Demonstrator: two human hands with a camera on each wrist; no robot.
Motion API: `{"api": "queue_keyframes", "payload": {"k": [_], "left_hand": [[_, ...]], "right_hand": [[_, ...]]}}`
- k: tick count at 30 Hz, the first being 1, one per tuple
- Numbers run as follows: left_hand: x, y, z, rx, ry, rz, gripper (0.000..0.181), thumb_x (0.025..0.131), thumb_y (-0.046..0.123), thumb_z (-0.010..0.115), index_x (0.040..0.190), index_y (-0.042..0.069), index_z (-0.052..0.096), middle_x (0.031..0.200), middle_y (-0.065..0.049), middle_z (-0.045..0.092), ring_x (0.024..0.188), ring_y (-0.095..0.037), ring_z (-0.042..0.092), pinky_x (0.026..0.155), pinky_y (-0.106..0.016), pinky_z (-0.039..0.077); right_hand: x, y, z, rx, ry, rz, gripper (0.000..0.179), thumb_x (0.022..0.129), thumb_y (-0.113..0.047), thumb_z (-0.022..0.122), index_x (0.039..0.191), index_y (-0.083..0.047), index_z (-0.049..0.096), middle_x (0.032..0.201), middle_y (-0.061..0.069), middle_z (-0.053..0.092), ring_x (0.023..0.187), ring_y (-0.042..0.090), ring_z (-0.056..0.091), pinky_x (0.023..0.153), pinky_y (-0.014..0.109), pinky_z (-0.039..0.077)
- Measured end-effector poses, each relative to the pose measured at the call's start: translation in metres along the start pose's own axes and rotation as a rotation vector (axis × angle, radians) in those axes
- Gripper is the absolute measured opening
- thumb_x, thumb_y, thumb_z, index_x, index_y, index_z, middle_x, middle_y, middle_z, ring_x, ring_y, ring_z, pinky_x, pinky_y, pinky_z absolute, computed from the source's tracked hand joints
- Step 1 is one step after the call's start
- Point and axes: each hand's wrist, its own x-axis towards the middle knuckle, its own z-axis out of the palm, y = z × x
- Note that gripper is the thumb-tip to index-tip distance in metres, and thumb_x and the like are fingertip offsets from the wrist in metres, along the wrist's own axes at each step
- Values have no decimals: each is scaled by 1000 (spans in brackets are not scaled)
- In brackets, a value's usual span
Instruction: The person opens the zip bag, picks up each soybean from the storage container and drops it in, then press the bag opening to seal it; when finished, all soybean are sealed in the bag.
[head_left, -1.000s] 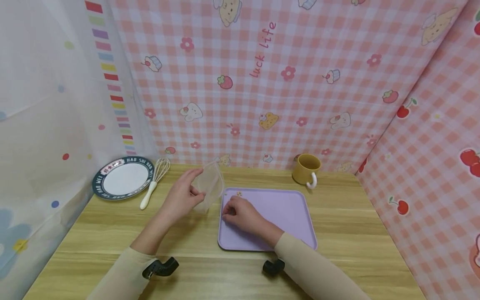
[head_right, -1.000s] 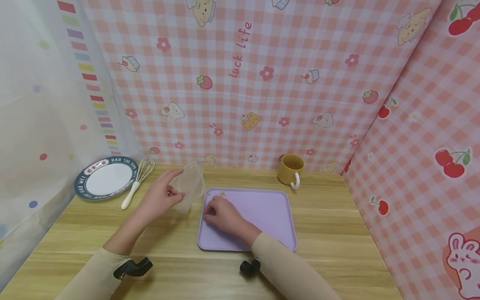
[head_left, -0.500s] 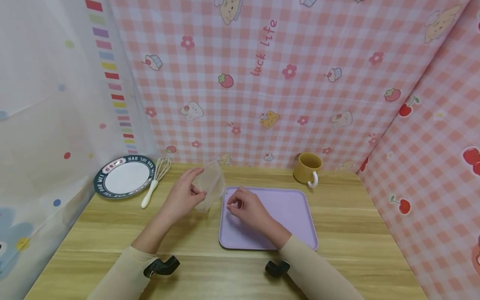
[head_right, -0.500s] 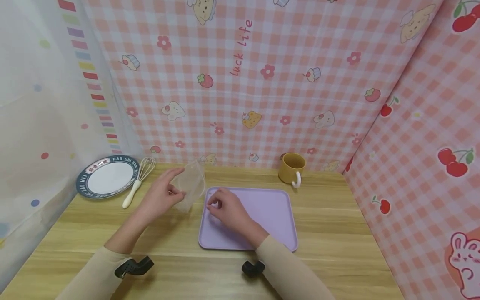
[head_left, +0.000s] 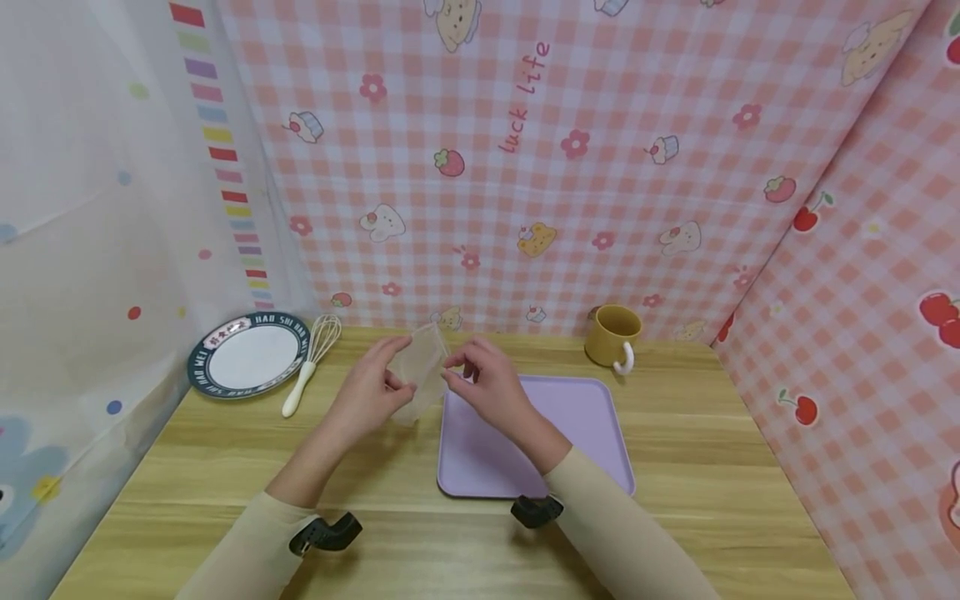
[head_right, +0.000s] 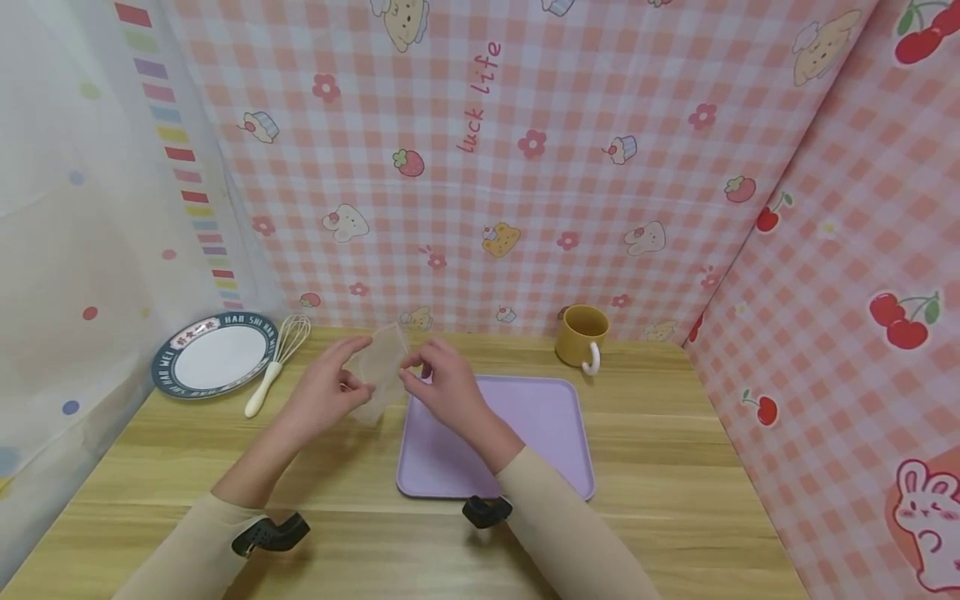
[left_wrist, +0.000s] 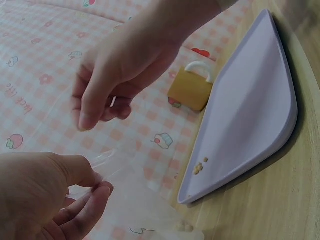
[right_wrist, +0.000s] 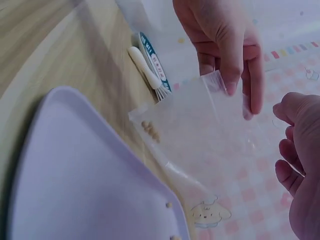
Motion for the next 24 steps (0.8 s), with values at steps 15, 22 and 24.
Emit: {"api": "queue_keyframes", "payload": {"k": [15,22,24], "left_hand": [[1,-3,1,13,-7,6,78,90,-5,83,161,-2,51,161,-20,52,84,-17,73,69,-28,62],[2,-3,1,13,-12,-14,79,91,-3,83,163,0,49,162,-17,51,86,-18,73,69,-28,63],[2,-2,1,13,-16,-21,80,91,-2,83,163,0,49,162,-17,51,86,-18,73,70,-29,63]], "right_hand": [[23,-1,12,-55,-35,13,6,99,-2,81,105,-3,79,98,5,64,80,20,61,68,26,51],[22,-1,12,-54,-43,38,13,99,-4,83,111,-1,80,102,5,65,81,22,61,67,25,50],[22,-1,11,-44,-42,53,13,99,-4,83,111,-2,79,104,4,65,82,22,62,67,25,50]]}}
